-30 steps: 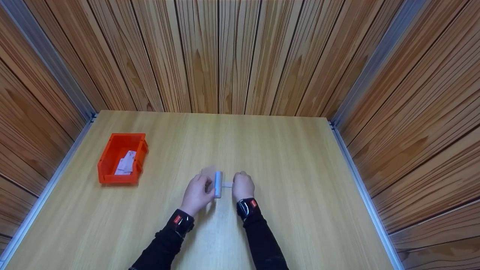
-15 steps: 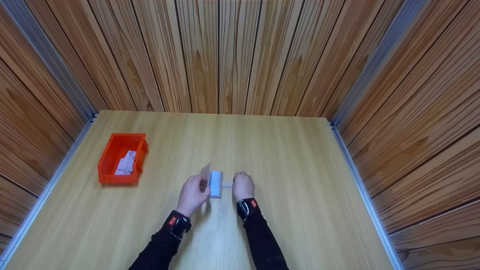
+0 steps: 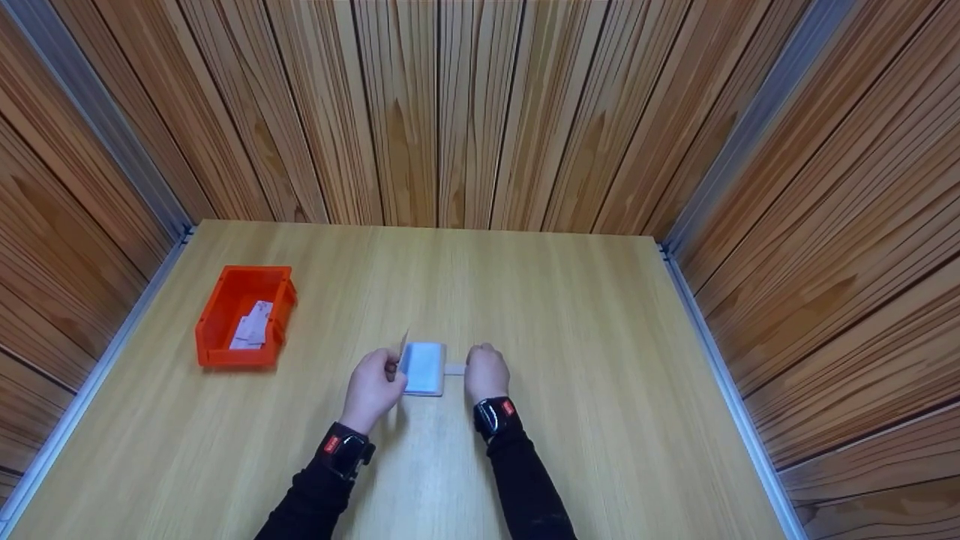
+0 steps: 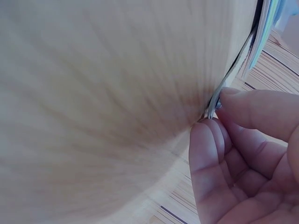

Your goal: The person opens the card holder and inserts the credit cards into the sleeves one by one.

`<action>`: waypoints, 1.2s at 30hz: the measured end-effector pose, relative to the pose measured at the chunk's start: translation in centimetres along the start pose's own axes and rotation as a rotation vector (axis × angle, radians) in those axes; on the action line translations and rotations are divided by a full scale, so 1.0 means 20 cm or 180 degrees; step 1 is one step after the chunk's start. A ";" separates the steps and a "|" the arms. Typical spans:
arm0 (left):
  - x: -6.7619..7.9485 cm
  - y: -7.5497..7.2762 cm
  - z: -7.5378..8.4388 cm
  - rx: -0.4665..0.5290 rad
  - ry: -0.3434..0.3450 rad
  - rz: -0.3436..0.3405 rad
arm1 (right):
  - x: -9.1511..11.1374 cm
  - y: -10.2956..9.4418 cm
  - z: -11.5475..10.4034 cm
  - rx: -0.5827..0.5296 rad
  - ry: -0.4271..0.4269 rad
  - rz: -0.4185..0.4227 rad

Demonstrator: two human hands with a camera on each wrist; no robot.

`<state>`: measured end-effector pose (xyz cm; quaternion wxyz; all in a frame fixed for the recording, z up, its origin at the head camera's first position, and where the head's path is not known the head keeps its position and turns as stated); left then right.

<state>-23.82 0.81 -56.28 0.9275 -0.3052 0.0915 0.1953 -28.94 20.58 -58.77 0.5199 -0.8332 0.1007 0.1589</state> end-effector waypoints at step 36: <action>-0.04 -0.12 -0.25 0.0064 -0.0870 0.0055 | 0.00 0.00 0.00 0.0040 -0.0052 0.0037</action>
Point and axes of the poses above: each hand's wrist, its own x-axis away from the middle knuckle, its own y-axis out of the palm, z = x × y, the point moved 4 cm from there along -x, towards the middle knuckle, and after that the axes turned 15 degrees about z, right-handed, at the moved point
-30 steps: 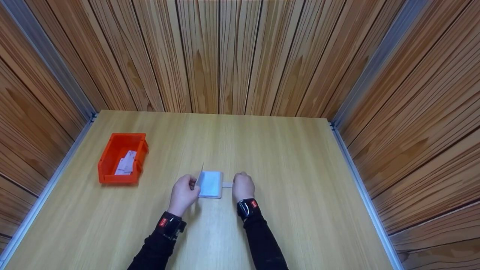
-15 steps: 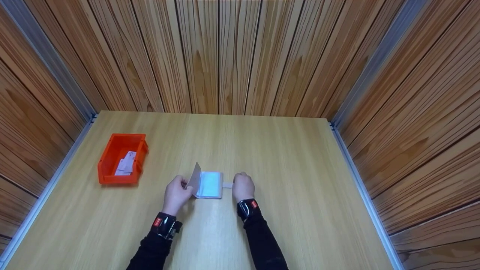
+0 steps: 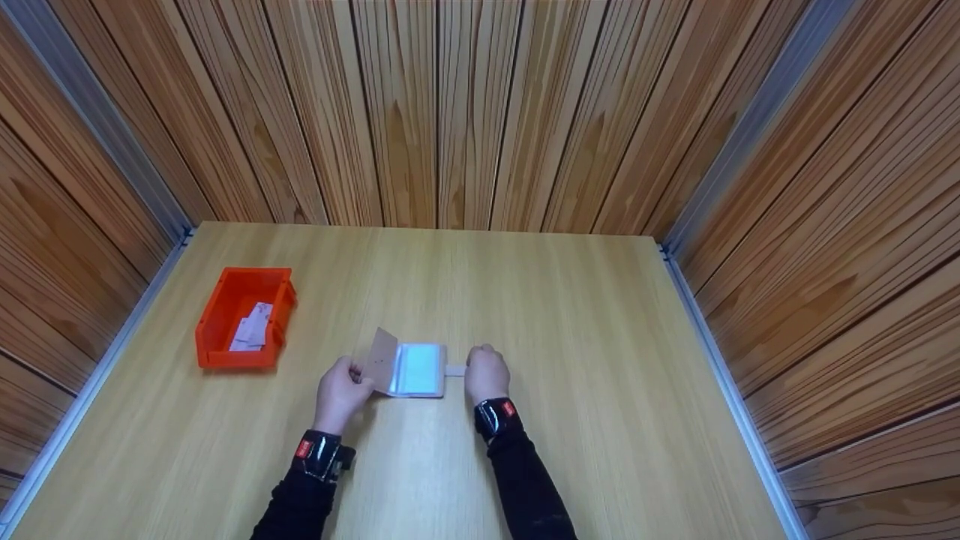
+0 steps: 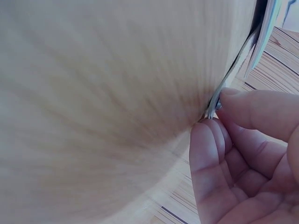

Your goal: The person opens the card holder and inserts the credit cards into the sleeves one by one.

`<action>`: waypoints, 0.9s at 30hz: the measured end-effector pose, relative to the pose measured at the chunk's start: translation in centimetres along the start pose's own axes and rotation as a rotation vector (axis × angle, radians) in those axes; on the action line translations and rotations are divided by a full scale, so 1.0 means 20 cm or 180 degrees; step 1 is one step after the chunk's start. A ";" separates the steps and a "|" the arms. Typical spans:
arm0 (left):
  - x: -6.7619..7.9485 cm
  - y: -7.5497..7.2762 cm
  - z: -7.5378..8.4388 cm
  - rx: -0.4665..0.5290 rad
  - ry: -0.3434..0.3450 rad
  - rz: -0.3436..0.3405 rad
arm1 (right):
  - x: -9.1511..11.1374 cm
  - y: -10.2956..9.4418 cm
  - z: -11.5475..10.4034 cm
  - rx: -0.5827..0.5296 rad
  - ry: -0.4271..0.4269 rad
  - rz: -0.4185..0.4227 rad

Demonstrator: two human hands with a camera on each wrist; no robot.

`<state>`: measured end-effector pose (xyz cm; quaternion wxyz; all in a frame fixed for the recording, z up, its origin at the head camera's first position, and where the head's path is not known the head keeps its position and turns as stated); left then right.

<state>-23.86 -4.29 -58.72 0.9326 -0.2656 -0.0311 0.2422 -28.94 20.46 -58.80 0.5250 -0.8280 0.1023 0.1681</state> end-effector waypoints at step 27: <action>-0.05 -0.03 -0.10 -0.0577 -0.0242 -0.0309 | 0.00 0.00 0.00 -0.0003 0.0122 -0.0043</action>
Point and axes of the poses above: each hand's wrist, its own x-axis away from the middle knuckle, its own y-axis out of the palm, z = x × y, the point moved 4 cm from there along -x, towards the middle knuckle, and after that the axes turned 15 degrees about z, right-handed, at the moved point
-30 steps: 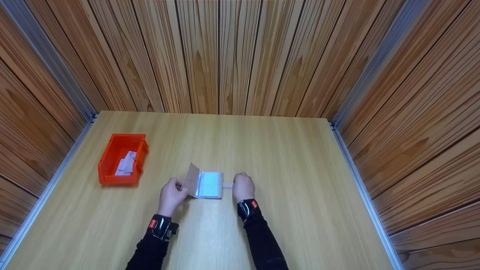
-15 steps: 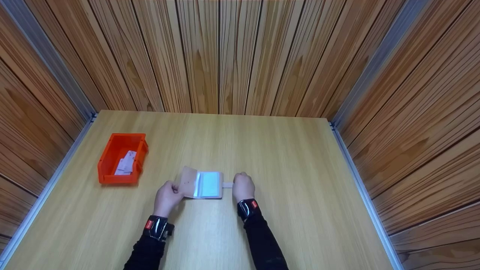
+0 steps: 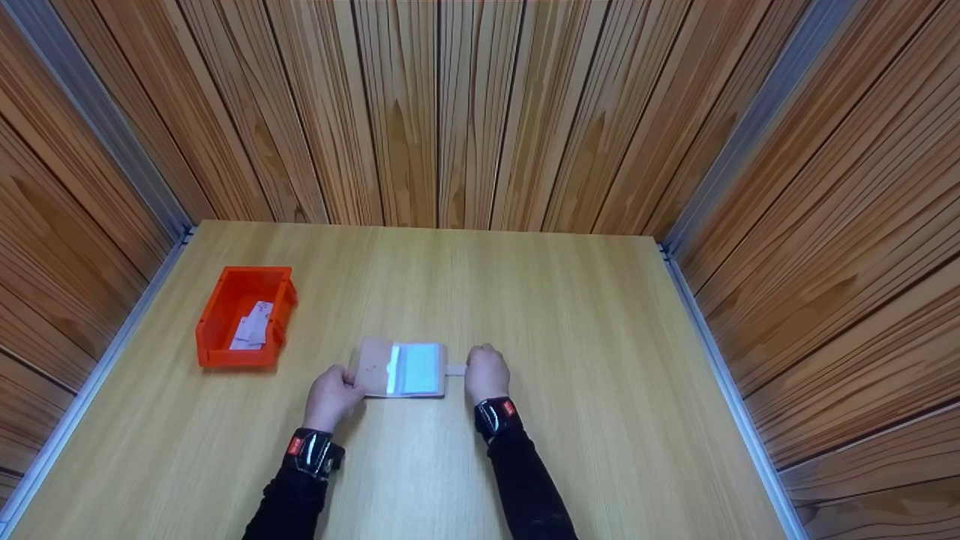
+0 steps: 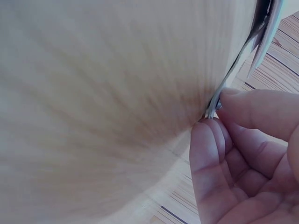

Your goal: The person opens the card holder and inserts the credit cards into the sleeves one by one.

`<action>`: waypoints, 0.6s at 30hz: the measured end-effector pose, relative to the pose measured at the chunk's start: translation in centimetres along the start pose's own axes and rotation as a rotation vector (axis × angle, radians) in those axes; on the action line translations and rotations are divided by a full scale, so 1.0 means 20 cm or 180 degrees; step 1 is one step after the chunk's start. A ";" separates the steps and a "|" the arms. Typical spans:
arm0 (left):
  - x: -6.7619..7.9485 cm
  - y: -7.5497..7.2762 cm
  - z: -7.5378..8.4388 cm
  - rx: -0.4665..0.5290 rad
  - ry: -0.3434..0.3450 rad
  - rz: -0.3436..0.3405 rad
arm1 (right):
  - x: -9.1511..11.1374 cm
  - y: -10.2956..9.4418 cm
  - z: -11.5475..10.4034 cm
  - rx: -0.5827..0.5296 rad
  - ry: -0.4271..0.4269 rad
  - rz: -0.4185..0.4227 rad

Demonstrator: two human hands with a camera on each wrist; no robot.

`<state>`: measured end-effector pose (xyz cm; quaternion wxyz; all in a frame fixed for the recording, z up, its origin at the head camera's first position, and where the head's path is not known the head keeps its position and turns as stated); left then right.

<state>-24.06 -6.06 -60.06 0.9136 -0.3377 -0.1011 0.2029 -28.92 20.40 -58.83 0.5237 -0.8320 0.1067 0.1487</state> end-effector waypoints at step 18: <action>0.02 0.01 0.02 -0.0204 0.0195 0.0143 | 0.00 0.00 0.00 0.0093 -0.0126 0.0053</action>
Point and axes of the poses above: each hand's wrist, its own x-axis away from the middle knuckle, its own y-axis out of the palm, z = x × y, the point moved 4 cm from there along -x, towards the middle knuckle, and after that the axes turned 15 degrees about z, right-handed, at the moved point
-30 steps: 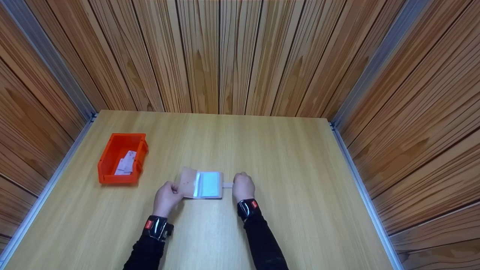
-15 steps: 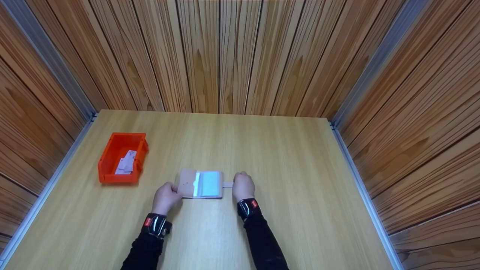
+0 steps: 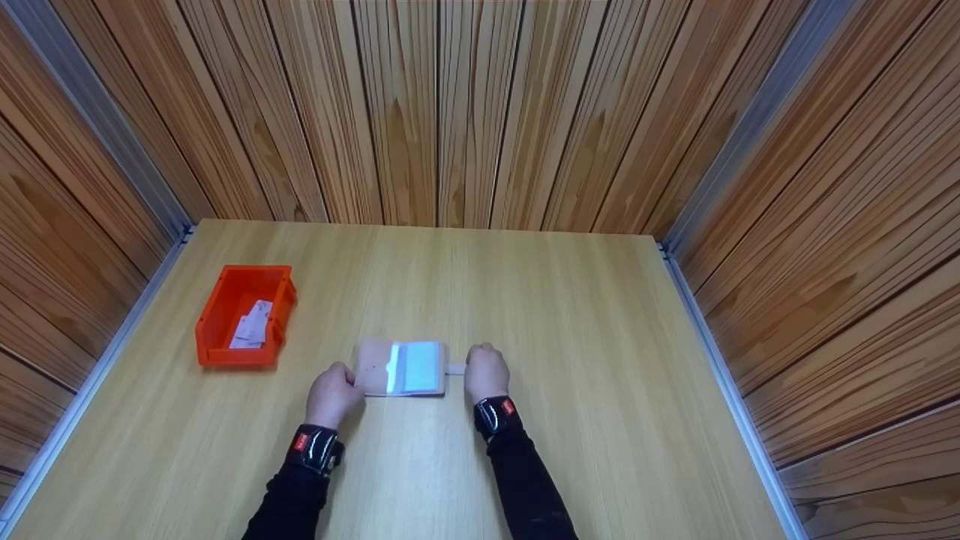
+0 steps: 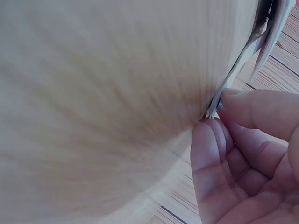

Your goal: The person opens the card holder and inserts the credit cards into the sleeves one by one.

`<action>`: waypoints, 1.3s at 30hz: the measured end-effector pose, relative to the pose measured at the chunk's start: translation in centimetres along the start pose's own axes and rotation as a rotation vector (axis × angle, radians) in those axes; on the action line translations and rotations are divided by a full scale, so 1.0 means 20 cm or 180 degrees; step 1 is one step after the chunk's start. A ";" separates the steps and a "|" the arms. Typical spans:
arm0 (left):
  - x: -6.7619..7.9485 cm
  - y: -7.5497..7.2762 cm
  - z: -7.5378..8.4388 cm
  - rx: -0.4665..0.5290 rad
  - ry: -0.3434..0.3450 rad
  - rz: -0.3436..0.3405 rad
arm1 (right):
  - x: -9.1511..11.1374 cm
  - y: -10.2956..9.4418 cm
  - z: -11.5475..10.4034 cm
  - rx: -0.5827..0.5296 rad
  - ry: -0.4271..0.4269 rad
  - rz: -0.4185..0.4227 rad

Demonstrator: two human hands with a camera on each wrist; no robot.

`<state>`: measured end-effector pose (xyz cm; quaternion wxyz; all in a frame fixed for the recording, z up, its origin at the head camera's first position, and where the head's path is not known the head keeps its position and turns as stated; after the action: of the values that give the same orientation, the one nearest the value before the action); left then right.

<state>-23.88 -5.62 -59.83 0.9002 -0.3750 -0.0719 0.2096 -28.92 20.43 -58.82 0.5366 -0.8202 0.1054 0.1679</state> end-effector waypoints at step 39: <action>-0.01 -0.02 0.00 0.0044 0.0294 0.0141 | -0.03 -0.03 -0.05 -0.0036 0.0092 -0.0009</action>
<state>-23.95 -6.00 -59.64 0.9002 -0.3795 -0.0205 0.2125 -29.10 19.76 -57.79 0.5306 -0.8257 0.1111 0.1558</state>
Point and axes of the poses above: each hand's wrist, its own x-axis away from the middle knuckle, its own y-axis out of the palm, z = x × y, the point moved 4 cm from there along -x, towards the middle knuckle, and after that the axes turned 15 degrees about z, right-handed, at the moved point
